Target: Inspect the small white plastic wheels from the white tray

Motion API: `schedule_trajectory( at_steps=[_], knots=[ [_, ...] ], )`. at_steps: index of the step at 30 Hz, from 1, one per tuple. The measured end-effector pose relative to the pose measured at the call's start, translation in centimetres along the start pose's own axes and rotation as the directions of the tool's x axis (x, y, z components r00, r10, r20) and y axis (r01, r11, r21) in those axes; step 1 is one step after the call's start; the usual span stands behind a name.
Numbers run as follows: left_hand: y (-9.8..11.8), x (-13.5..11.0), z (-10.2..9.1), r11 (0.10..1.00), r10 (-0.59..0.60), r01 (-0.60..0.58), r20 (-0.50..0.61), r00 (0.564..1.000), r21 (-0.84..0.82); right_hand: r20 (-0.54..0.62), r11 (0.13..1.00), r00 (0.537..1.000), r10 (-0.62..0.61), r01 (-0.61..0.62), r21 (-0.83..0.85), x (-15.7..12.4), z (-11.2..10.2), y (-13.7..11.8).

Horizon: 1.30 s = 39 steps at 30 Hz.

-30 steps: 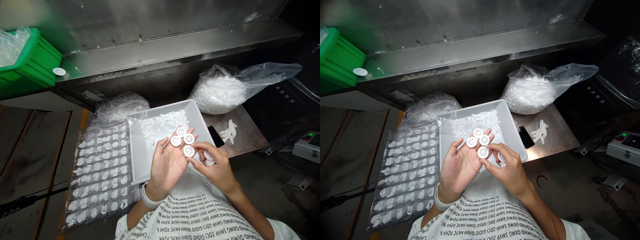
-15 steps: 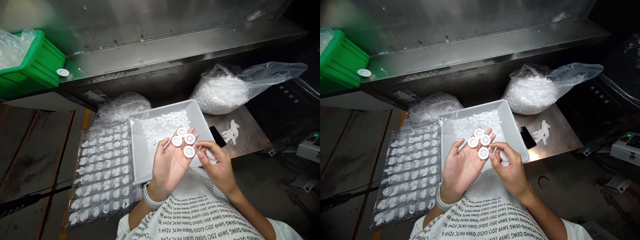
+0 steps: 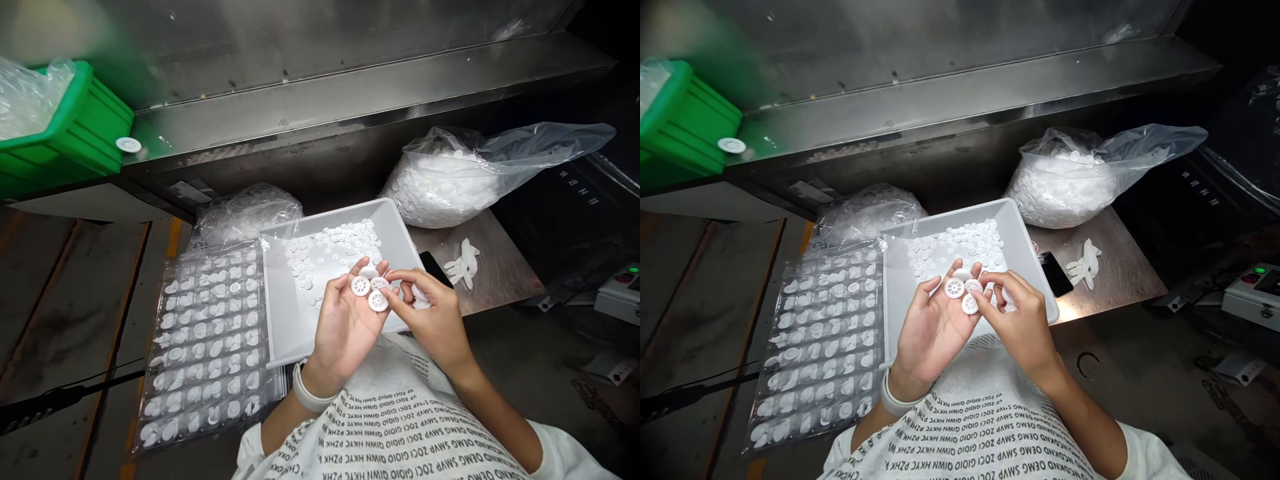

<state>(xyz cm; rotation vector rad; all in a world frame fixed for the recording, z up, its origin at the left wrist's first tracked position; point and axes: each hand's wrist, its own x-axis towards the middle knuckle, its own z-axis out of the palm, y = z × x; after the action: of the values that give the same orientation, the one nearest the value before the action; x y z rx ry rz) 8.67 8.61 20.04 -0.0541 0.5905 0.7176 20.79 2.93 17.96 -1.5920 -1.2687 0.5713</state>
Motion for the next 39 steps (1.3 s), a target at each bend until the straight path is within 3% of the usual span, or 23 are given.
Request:
schedule_trajectory(
  at_steps=[5,11,18,25,30,34,39],
  knots=[
    [-0.4,0.3,-0.2,0.999,0.012,-0.012,0.001,1.0,-0.032,0.066,0.973,0.977,-0.205,0.21,-0.096,-0.2,-0.3,0.0],
    [-0.8,0.4,-0.3,0.999,-0.011,0.01,-0.017,1.0,-0.043,0.175,0.848,0.879,-0.444,0.475,-0.236,-1.0,-0.8,0.7],
    [-1.0,0.4,-0.4,1.0,0.002,-0.002,-0.032,0.999,-0.008,0.225,0.773,0.814,-0.535,0.579,-0.26,-1.6,-1.0,1.6],
    [-0.8,0.4,-0.6,1.0,0.019,-0.02,0.009,1.0,0.013,0.24,0.827,0.831,-0.503,0.543,-0.146,-1.4,-1.4,1.1],
    [-1.0,0.4,-0.6,0.999,0.027,-0.028,0.019,0.999,0.044,0.128,0.912,0.921,-0.367,0.383,-0.143,-0.6,-1.4,-0.3],
    [-1.1,0.5,-0.5,0.997,0.02,-0.022,0.024,1.0,0.076,0.227,0.962,0.96,-0.165,0.207,-0.177,0.8,-1.5,-1.2],
    [-1.2,0.6,-0.7,0.994,0.029,-0.03,0.013,0.999,0.108,0.367,0.977,0.93,0.009,0.07,-0.201,2.2,-1.5,-1.4]
  ],
)
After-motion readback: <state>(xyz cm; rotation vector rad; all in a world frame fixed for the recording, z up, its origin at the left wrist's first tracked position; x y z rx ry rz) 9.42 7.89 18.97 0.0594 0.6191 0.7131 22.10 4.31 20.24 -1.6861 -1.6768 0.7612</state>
